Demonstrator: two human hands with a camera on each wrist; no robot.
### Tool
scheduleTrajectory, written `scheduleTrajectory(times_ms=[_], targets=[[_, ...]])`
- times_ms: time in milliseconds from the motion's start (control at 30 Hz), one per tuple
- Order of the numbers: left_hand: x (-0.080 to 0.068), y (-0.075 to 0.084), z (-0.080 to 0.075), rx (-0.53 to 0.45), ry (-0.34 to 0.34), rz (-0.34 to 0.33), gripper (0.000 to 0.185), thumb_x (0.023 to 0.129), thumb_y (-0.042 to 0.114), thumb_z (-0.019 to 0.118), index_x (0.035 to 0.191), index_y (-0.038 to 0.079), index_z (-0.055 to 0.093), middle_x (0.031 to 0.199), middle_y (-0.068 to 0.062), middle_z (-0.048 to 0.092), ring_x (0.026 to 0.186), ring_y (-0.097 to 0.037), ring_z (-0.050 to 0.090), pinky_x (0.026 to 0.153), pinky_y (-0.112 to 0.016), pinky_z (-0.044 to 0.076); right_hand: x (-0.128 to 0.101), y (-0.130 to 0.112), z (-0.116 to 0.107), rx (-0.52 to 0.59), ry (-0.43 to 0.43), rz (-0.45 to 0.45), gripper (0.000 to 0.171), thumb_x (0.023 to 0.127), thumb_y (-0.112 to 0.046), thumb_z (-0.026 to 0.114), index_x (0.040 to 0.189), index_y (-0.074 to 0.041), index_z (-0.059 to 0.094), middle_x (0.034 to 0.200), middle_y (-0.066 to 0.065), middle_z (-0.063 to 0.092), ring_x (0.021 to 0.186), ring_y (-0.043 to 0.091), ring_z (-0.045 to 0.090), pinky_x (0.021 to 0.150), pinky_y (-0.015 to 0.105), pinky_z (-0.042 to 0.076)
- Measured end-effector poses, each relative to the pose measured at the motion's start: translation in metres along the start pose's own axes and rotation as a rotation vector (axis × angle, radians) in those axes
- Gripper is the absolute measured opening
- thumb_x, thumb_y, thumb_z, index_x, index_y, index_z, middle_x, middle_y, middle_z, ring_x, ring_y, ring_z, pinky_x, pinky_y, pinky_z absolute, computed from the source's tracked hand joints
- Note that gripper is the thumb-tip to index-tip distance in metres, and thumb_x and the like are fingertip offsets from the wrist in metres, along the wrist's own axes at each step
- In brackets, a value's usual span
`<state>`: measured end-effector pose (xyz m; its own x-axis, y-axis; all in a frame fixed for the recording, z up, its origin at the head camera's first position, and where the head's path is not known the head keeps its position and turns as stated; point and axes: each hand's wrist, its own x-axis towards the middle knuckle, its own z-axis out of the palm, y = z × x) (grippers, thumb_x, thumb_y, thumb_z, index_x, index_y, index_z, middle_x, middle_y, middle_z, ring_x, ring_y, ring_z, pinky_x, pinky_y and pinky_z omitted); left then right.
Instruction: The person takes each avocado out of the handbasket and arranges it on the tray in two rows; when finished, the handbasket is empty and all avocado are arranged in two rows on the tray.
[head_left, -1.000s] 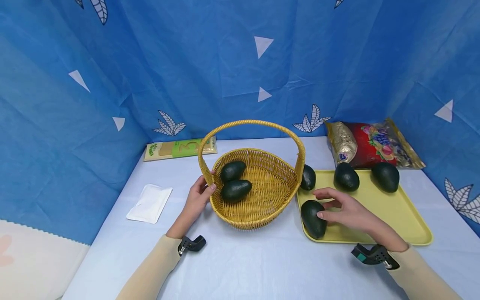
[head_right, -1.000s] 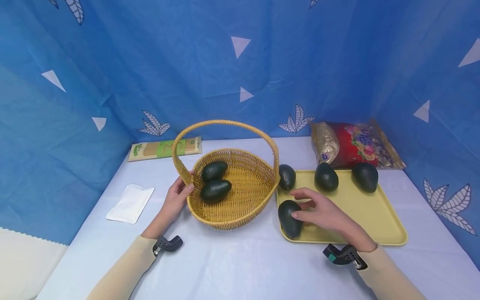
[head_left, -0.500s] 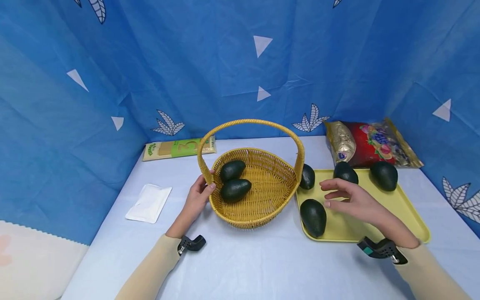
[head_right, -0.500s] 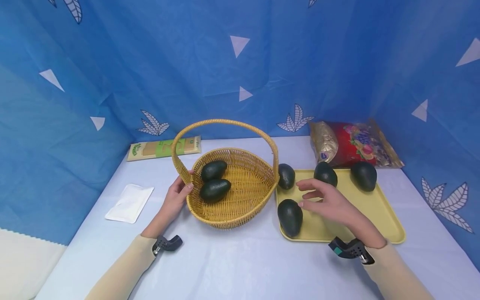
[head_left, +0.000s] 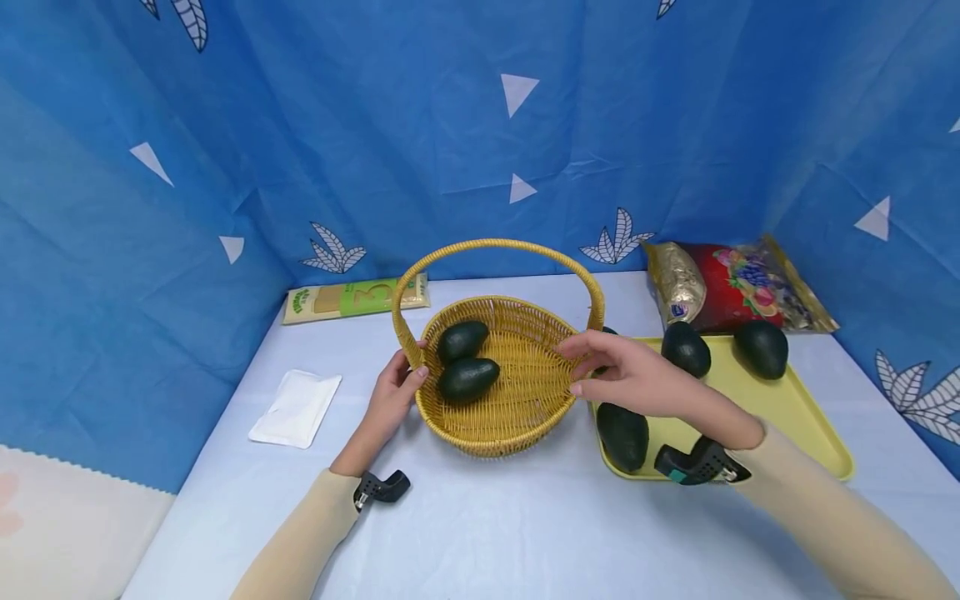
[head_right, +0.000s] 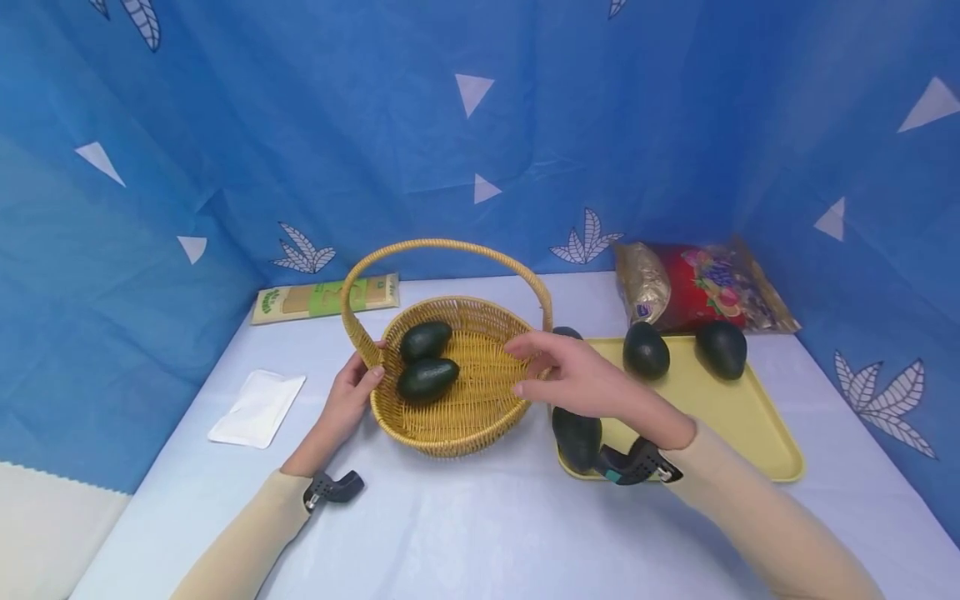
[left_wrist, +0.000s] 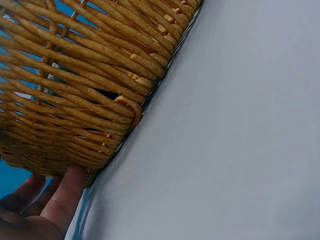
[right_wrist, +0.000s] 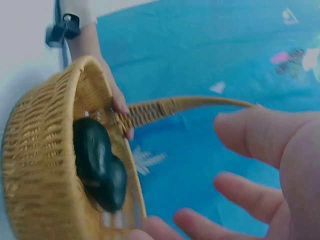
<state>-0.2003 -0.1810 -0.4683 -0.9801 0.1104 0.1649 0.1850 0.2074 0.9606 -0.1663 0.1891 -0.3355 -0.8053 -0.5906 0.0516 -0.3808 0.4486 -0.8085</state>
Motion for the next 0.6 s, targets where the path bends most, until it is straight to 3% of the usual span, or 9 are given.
scheduleTrajectory(times_ms=[267,433,600], targets=[[-0.001,-0.003,0.0,0.0,-0.003,0.007,0.048,0.104,0.016,0.055,0.15,0.008,0.046,0.152,-0.022,0.049,0.137,-0.041,0.052,0.091,-0.018,0.054,0.067,-0.019,0.02,-0.061,-0.063,0.08,0.056,0.094,-0.025,0.069,0.145,-0.008,0.052,0.144,0.019,0.058,0.119,0.034,0.066,0.098,0.047,0.057],[-0.001,-0.002,0.0,-0.006,-0.001,0.004,0.048,0.104,0.016,0.055,0.151,0.008,0.045,0.153,-0.021,0.049,0.138,-0.04,0.052,0.092,-0.019,0.054,0.11,-0.018,0.032,-0.068,-0.101,0.228,0.059,0.095,-0.033,0.068,0.148,-0.017,0.049,0.148,0.018,0.054,0.124,0.035,0.062,0.099,0.049,0.055],[-0.001,0.0,-0.001,-0.022,-0.007,-0.003,0.049,0.104,0.016,0.055,0.152,0.009,0.044,0.153,-0.021,0.048,0.136,-0.041,0.053,0.09,-0.02,0.055,0.142,-0.004,0.045,-0.04,-0.13,0.33,0.06,0.096,-0.035,0.068,0.15,-0.017,0.048,0.143,0.016,0.057,0.084,0.023,0.063,0.083,0.045,0.056]])
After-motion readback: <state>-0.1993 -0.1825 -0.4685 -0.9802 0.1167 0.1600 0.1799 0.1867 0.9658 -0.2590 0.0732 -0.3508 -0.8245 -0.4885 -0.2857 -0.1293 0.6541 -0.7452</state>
